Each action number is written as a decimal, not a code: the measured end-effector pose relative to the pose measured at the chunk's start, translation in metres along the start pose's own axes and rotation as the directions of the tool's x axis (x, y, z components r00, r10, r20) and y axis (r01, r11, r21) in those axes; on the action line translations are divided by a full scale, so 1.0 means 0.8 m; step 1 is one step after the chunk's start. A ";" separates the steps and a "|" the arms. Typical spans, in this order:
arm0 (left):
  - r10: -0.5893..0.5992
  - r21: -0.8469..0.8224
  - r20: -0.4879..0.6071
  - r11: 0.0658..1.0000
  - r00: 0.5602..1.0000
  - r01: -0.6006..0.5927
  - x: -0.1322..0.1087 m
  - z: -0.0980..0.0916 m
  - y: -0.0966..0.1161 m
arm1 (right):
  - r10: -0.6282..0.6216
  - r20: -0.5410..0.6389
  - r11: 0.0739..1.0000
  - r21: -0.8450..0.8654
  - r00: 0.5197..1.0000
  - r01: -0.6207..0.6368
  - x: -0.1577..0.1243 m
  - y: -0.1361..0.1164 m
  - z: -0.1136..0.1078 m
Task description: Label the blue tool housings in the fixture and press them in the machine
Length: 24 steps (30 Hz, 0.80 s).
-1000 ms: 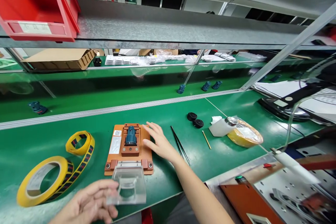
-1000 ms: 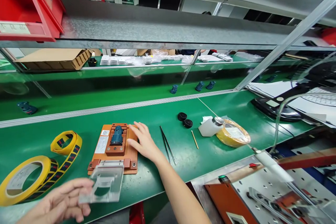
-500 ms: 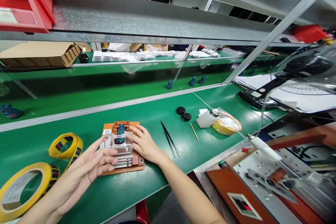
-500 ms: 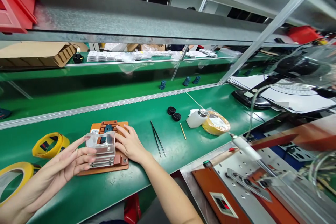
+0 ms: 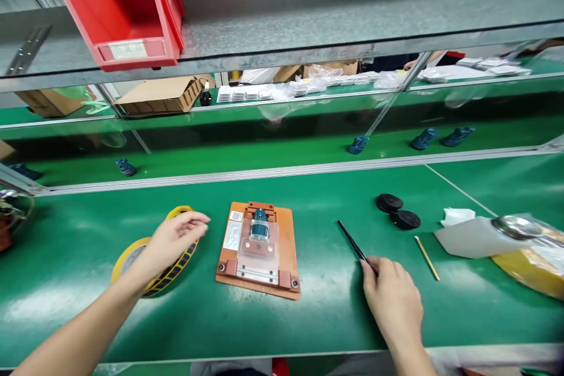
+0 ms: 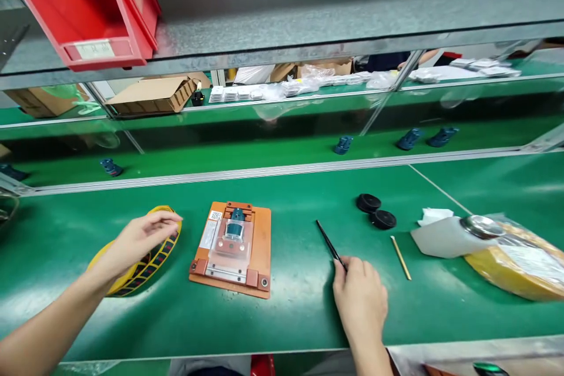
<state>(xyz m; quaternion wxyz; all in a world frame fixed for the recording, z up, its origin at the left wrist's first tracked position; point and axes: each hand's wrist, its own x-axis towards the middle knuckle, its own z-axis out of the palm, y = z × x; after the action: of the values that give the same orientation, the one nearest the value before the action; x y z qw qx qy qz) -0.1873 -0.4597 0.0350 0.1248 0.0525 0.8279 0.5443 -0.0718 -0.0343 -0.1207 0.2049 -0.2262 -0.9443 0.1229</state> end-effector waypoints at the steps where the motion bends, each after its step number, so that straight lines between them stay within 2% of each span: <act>1: 0.053 0.176 -0.084 0.984 0.995 -0.037 -0.009 -0.024 -0.012 | 0.031 -0.024 0.994 0.106 0.999 -0.028 -0.001 0.003 0.001; 2: 0.095 0.363 -0.130 0.931 0.987 -0.041 -0.021 -0.048 -0.026 | 0.079 -0.045 0.975 0.213 0.996 -0.068 -0.001 0.004 0.001; 3: 0.113 0.518 -0.133 0.855 0.985 -0.028 -0.037 -0.070 -0.044 | 0.145 -0.060 0.942 0.314 0.988 -0.120 -0.001 0.005 0.001; 5: 0.083 0.678 -0.076 0.735 0.994 -0.010 -0.076 -0.104 -0.086 | 0.318 -0.057 0.815 0.526 0.946 -0.242 0.002 0.001 0.000; 6: 0.119 0.720 -0.044 0.692 0.992 -0.052 -0.096 -0.116 -0.107 | 0.408 -0.022 0.698 0.652 0.913 -0.296 0.005 -0.005 -0.001; 8: 0.206 0.778 -0.020 0.618 0.978 -0.114 -0.128 -0.127 -0.141 | 0.508 0.157 0.337 0.869 0.847 -0.362 0.014 -0.021 -0.005; 10: 0.250 0.817 -0.014 0.561 0.968 -0.132 -0.143 -0.125 -0.158 | 0.432 0.375 -0.047 0.918 0.820 -0.394 0.025 -0.041 -0.009; 11: 0.261 0.833 -0.009 0.535 0.965 -0.137 -0.142 -0.121 -0.158 | 0.354 0.455 -0.185 0.891 0.817 -0.415 0.030 -0.051 -0.011; 13: 0.288 0.864 0.000 0.482 0.958 -0.145 -0.126 -0.109 -0.147 | 0.225 0.542 -0.361 0.818 0.809 -0.448 0.035 -0.067 -0.014; 14: 0.306 0.878 0.000 0.456 0.952 -0.146 -0.112 -0.103 -0.138 | 0.190 0.563 -0.414 0.789 0.804 -0.455 0.035 -0.073 -0.015; 16: 0.343 0.898 -0.007 0.415 0.939 -0.145 -0.076 -0.090 -0.117 | 0.169 0.586 -0.460 0.758 0.793 -0.462 0.031 -0.079 -0.015; 20: 0.372 0.904 -0.006 0.399 0.928 -0.154 -0.001 -0.068 -0.086 | 0.177 0.593 -0.456 0.757 0.786 -0.468 0.018 -0.078 -0.018; 24: 0.332 0.890 0.019 0.424 0.943 -0.167 0.058 -0.048 -0.068 | 0.200 0.572 -0.441 0.778 0.795 -0.448 0.011 -0.072 -0.025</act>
<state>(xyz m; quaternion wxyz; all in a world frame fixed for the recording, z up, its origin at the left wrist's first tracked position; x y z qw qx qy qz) -0.2395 -0.5050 -0.0071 -0.0694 0.1880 0.9783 0.0529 -0.0918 -0.0772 -0.0816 0.1737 -0.2396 -0.3427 0.8916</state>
